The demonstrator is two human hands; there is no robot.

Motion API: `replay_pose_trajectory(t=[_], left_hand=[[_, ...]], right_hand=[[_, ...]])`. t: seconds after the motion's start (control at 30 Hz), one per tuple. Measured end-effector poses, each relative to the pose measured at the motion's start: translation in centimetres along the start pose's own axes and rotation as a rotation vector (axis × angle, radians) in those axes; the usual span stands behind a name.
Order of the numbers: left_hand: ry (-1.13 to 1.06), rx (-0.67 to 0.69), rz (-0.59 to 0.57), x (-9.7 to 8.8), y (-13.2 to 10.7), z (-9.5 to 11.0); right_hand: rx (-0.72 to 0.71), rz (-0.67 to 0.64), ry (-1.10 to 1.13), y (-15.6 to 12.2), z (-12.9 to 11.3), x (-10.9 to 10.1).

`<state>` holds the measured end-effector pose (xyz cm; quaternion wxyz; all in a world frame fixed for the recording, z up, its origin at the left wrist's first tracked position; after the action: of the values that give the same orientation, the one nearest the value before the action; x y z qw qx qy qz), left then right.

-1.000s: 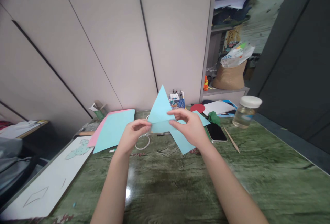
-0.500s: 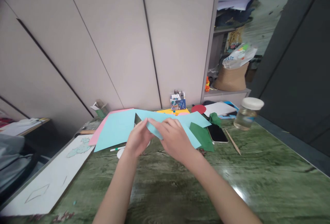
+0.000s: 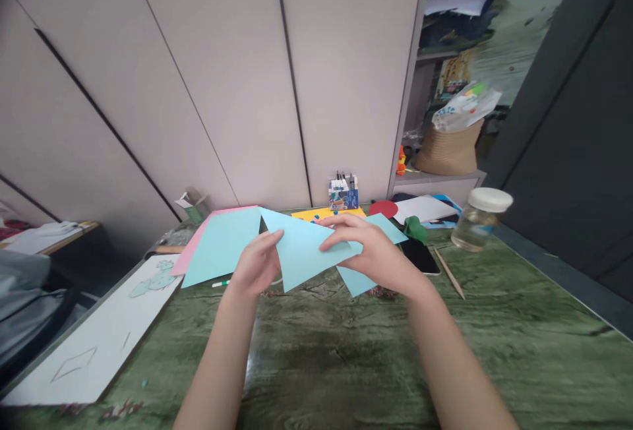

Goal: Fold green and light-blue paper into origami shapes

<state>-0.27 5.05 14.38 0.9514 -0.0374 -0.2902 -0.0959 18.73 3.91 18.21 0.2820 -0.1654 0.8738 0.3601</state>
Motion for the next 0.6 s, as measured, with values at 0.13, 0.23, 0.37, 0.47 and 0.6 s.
replay_pose_trajectory(t=[0.13,0.23,0.37,0.47,0.6], left_hand=[[-0.004,0.024,-0.096,1.0,-0.4,0.0],[-0.013,0.015,-0.136,1.4,-0.5,-0.1],[-0.022,0.013,-0.158,1.9,-0.8,-0.1],[-0.013,0.002,-0.149,2.2,-1.1,-0.2],[-0.009,-0.001,-0.143,2.4,-1.2,-0.2]], right_hand=[[0.058,-0.083,0.102,0.1,0.5,0.2],[0.093,-0.075,0.123,0.2,0.9,0.2],[0.111,0.006,0.164,0.5,1.2,0.3],[0.188,0.115,0.203,0.6,1.3,0.6],[0.265,0.208,0.328,0.6,1.3,1.1]])
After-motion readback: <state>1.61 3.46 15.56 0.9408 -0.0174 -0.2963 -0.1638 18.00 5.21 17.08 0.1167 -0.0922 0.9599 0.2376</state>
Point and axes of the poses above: each hand's wrist, its own y-axis towards the middle knuckle, its own x-axis out of the palm, z = x × y, the point moved 4 cm from there along y, towards the middle knuckle, and after that the axes turned 1 degree about z, right-handed, at the moved point
